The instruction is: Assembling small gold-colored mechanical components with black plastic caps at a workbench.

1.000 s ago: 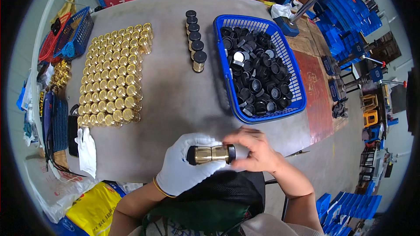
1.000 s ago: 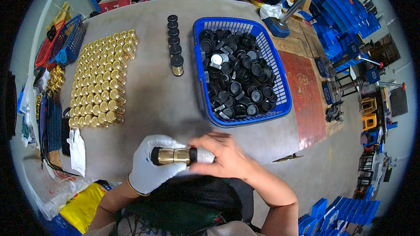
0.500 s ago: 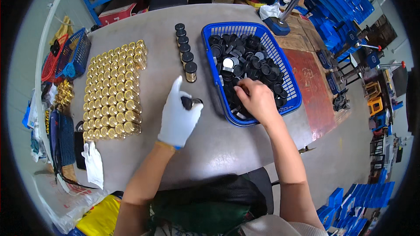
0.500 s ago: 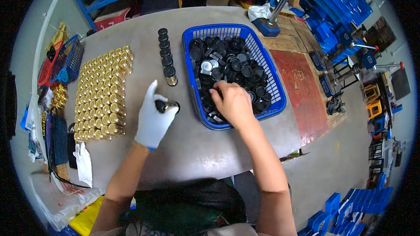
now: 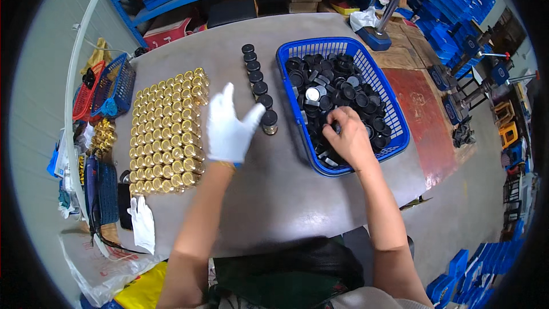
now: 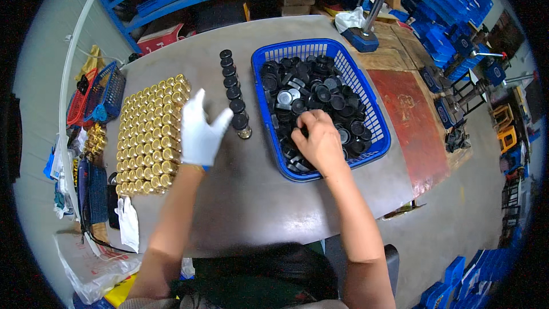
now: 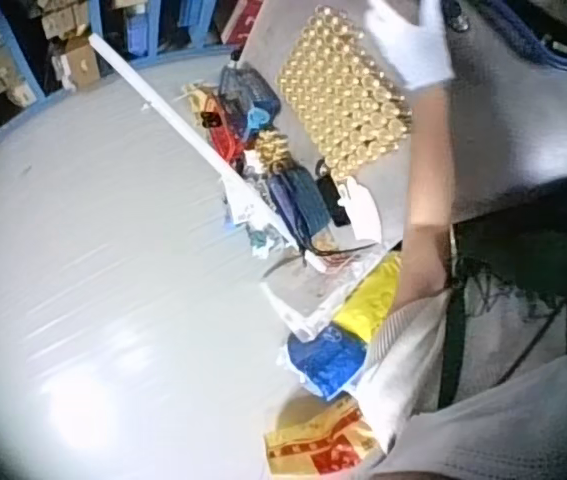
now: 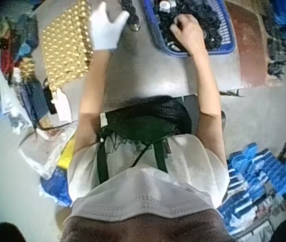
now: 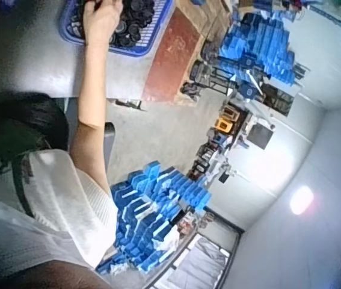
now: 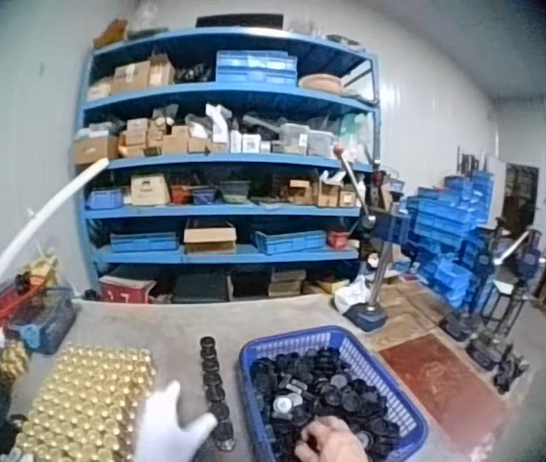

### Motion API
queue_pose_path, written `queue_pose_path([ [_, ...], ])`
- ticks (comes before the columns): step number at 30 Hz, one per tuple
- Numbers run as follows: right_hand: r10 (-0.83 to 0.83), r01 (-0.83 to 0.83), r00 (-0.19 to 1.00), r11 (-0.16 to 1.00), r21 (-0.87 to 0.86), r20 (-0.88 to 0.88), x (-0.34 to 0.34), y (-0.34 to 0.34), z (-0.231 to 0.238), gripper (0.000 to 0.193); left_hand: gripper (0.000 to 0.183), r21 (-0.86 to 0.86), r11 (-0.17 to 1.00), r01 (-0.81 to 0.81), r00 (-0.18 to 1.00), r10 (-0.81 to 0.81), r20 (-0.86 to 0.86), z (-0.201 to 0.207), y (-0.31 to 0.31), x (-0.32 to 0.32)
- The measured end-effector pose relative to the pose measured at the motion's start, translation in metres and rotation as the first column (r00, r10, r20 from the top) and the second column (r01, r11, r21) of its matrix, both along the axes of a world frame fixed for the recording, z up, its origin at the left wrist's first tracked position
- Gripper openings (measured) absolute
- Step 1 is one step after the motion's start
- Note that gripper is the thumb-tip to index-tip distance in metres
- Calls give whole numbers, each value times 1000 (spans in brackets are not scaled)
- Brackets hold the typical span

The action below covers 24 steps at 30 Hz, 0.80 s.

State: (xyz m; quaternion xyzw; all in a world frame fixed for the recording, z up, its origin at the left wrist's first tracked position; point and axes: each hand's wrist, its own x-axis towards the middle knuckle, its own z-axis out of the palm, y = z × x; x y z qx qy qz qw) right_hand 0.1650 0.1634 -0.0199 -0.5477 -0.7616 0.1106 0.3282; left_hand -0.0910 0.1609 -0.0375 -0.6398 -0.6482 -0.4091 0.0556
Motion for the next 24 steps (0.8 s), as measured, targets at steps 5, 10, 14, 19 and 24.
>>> queue_pose_path([
  [5, -28, 17, 995, 993, -115, -99, -13, 2, 6, 27, 87, -298, 791, -534, 747, 277, -604, 24, 39, -99],
  [10, -19, 20, 997, 1000, 14, -79, -7, 2, 1, 46, 83, -443, 776, -450, 754, 64, -654, 17, 36, -103],
  [14, -36, 25, 970, 998, -52, -240, -14, 1, 15, 45, 58, -329, 900, -288, 710, -30, -703, 3, 34, -124],
  [19, 122, -282, 749, 948, -148, -651, -15, -36, 8, 43, 29, -327, 942, -80, 967, -6, -255, 38, -17, -70],
  [24, 280, -452, 874, 769, -452, -397, -31, -95, 41, 46, 31, -246, 705, 665, 174, 174, 969, 76, -104, 3],
])
